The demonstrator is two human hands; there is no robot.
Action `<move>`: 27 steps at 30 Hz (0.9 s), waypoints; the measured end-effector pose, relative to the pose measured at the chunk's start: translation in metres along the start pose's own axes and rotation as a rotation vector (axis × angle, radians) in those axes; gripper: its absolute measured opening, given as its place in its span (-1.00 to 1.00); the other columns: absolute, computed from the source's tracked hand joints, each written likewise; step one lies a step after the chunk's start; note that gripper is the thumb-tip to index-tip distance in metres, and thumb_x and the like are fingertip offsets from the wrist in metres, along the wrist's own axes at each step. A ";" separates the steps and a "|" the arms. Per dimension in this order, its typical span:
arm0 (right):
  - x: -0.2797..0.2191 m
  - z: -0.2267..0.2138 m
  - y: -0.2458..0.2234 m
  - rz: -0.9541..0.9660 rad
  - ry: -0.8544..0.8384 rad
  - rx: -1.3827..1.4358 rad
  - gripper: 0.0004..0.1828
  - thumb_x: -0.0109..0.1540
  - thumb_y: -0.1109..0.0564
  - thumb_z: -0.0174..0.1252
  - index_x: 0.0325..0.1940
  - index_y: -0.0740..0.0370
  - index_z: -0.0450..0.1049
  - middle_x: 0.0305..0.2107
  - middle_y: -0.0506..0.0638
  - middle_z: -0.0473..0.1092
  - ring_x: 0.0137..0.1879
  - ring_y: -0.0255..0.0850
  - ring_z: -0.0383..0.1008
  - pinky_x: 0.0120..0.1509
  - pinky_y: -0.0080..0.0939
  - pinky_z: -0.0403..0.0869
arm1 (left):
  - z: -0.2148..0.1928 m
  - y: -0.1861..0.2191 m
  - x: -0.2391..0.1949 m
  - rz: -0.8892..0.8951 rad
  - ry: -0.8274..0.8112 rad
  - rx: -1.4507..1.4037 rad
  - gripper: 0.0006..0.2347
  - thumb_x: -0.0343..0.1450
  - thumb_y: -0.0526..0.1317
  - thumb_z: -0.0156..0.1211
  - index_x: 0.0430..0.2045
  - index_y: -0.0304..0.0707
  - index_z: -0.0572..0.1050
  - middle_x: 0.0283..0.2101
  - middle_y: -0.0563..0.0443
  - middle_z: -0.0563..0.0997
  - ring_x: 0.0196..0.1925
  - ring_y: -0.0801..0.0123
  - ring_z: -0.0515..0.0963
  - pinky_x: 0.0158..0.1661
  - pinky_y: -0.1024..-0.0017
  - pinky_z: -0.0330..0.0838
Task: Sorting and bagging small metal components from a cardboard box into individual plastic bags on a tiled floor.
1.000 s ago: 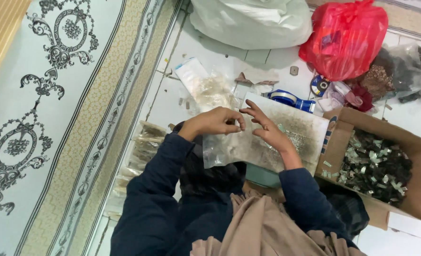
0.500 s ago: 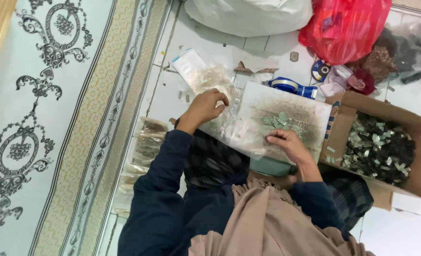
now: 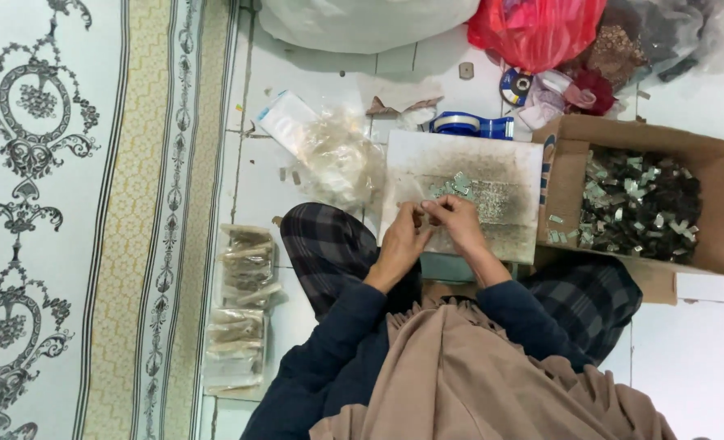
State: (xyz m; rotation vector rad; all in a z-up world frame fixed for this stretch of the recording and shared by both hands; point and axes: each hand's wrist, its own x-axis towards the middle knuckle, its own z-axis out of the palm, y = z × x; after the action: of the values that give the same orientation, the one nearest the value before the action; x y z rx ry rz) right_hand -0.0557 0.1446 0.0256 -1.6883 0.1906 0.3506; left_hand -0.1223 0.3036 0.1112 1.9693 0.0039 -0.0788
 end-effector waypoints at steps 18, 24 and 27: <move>-0.011 -0.002 -0.015 -0.095 -0.160 0.319 -0.41 0.16 0.30 0.40 0.23 0.31 0.34 -0.44 0.06 0.46 -0.28 -0.12 0.60 -0.24 -0.23 0.59 | -0.004 -0.014 0.018 -0.311 0.047 -0.389 -0.78 0.38 -0.30 0.41 -0.14 -0.42 0.63 -0.40 -0.23 0.66 -0.41 0.36 0.62 -0.42 0.45 0.56; -0.018 -0.015 -0.018 -0.165 -0.169 0.120 -0.40 0.16 0.35 0.35 0.27 0.24 0.36 -0.47 0.01 0.42 -0.32 -0.15 0.59 -0.27 -0.27 0.55 | -0.017 -0.012 0.018 -0.187 0.104 -0.195 -0.84 0.44 -0.36 0.25 -0.13 -0.34 0.64 -0.41 -0.19 0.62 -0.37 0.26 0.62 -0.41 0.35 0.55; -0.027 -0.022 -0.032 -0.188 -0.140 0.024 -0.46 0.20 0.31 0.30 0.26 0.20 0.37 -0.54 0.08 0.46 -0.40 -0.20 0.55 -0.30 -0.32 0.52 | -0.032 0.012 0.016 -0.035 0.163 0.032 -0.81 0.48 -0.43 0.14 -0.06 -0.37 0.59 -0.37 -0.23 0.60 -0.34 0.08 0.64 -0.35 0.27 0.59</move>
State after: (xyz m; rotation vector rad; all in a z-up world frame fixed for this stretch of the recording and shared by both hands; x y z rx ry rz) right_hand -0.0677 0.1256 0.0672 -1.6358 -0.0670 0.3224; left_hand -0.1041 0.3274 0.1338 2.0030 0.1447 0.0595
